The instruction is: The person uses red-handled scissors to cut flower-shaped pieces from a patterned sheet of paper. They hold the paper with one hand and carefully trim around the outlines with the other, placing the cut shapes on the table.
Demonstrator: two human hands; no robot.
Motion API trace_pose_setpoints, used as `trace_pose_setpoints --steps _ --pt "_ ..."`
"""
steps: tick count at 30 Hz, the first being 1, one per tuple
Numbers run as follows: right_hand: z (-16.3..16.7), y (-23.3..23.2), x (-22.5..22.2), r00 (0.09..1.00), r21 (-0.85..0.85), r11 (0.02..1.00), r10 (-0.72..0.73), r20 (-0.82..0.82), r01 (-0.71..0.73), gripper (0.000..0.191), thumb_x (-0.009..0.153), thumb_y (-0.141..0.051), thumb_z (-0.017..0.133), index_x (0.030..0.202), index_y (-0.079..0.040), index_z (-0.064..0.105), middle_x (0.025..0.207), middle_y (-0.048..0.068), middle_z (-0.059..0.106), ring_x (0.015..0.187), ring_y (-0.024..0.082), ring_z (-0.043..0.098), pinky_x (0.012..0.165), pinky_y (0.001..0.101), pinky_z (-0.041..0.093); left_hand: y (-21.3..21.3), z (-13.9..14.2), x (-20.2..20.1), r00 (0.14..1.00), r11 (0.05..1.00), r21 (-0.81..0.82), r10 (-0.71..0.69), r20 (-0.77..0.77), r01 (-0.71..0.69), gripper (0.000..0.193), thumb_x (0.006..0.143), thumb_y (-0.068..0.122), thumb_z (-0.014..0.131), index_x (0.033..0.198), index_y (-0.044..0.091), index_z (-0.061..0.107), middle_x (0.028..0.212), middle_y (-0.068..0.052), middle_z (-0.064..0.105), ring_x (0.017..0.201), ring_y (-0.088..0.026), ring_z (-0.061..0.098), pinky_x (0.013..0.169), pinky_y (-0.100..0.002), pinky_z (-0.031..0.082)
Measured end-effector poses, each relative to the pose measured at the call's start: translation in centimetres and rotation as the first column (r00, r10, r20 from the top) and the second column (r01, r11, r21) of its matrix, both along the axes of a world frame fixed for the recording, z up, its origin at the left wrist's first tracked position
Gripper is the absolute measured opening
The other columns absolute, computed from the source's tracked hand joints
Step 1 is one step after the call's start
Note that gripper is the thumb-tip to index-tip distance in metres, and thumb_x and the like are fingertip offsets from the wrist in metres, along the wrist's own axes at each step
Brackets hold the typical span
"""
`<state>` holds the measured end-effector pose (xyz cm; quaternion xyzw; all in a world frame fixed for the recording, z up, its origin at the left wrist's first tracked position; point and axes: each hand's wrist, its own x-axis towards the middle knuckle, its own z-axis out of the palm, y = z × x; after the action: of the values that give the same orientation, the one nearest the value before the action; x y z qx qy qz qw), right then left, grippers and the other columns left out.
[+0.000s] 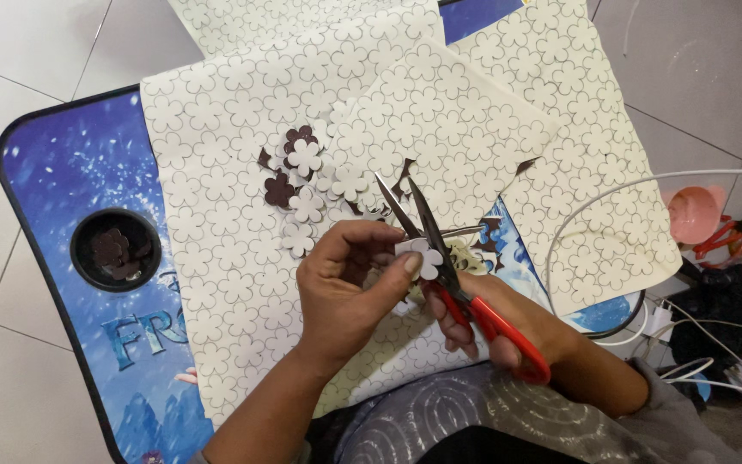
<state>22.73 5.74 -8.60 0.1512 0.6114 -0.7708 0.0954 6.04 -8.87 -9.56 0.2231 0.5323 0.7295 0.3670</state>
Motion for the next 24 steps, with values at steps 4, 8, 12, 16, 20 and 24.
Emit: trace_pose_setpoints --steps 4,8,12,16,20,24 --pt "0.3 0.0 -0.2 0.997 0.005 1.0 0.012 0.079 -0.012 0.113 0.053 -0.107 0.053 0.097 -0.002 0.055 0.068 0.001 0.051 0.059 0.012 0.053 0.054 0.027 0.048 -0.1 0.1 -0.2 0.999 1.0 -0.005 0.015 -0.035 -0.016 0.028 0.091 0.002 0.079 0.116 0.002 0.066 0.104 -0.006 0.071 0.093 -0.009 0.067 0.082 -0.024 0.059" --pt "0.6 0.1 -0.3 0.996 0.03 0.999 0.027 0.089 -0.03 0.114 0.051 -0.108 0.051 0.096 -0.003 0.056 0.066 0.0 0.052 0.058 0.011 0.054 0.054 0.0266 0.05 -0.2 0.1 -0.2 1.0 1.0 -0.022 0.017 -0.003 -0.017 0.03 0.091 0.003 0.079 0.118 0.002 0.066 0.103 -0.006 0.071 0.092 -0.009 0.066 0.082 -0.024 0.058" --pt "0.8 0.1 -0.4 0.995 0.035 0.999 0.028 0.094 -0.031 0.114 0.051 -0.108 0.05 0.096 -0.004 0.057 0.064 0.0 0.052 0.055 0.01 0.054 0.052 0.0259 0.051 -0.1 0.1 -0.4 1.0 1.0 -0.017 0.021 -0.012 -0.021 0.031 0.09 0.003 0.079 0.118 0.002 0.066 0.102 -0.004 0.069 0.093 -0.008 0.064 0.084 -0.023 0.057" --pt "1.1 0.0 -0.4 0.995 0.048 0.998 0.027 0.1 -0.032 0.112 0.052 -0.108 0.049 0.093 -0.004 0.056 0.064 -0.001 0.052 0.054 0.01 0.054 0.05 0.0253 0.049 -0.1 0.2 -0.5 0.999 1.0 0.008 0.019 0.037 -0.019 0.032 0.09 0.002 0.078 0.119 0.002 0.064 0.101 -0.003 0.067 0.093 -0.008 0.062 0.082 -0.023 0.056" --pt "1.3 0.0 -0.4 0.992 0.102 0.993 0.043 0.114 -0.055 0.108 0.055 -0.108 0.046 0.088 -0.006 0.054 0.062 -0.002 0.052 0.052 0.009 0.054 0.05 0.0242 0.049 -0.4 0.2 -0.7 0.999 1.0 -0.02 0.021 0.027 -0.02 0.029 0.088 0.001 0.078 0.113 0.003 0.063 0.098 -0.003 0.065 0.09 -0.008 0.063 0.079 -0.024 0.057" --pt "1.4 0.0 -0.2 0.988 0.101 0.993 0.04 0.15 -0.055 0.103 0.058 -0.106 0.048 0.085 -0.007 0.054 0.061 -0.002 0.052 0.05 0.009 0.054 0.045 0.0243 0.046 -0.4 -0.1 -0.8 0.999 0.998 0.037 0.048 -0.027 -0.047 0.029 0.091 0.0 0.078 0.114 0.005 0.059 0.104 -0.003 0.064 0.095 -0.009 0.062 0.088 -0.024 0.056"
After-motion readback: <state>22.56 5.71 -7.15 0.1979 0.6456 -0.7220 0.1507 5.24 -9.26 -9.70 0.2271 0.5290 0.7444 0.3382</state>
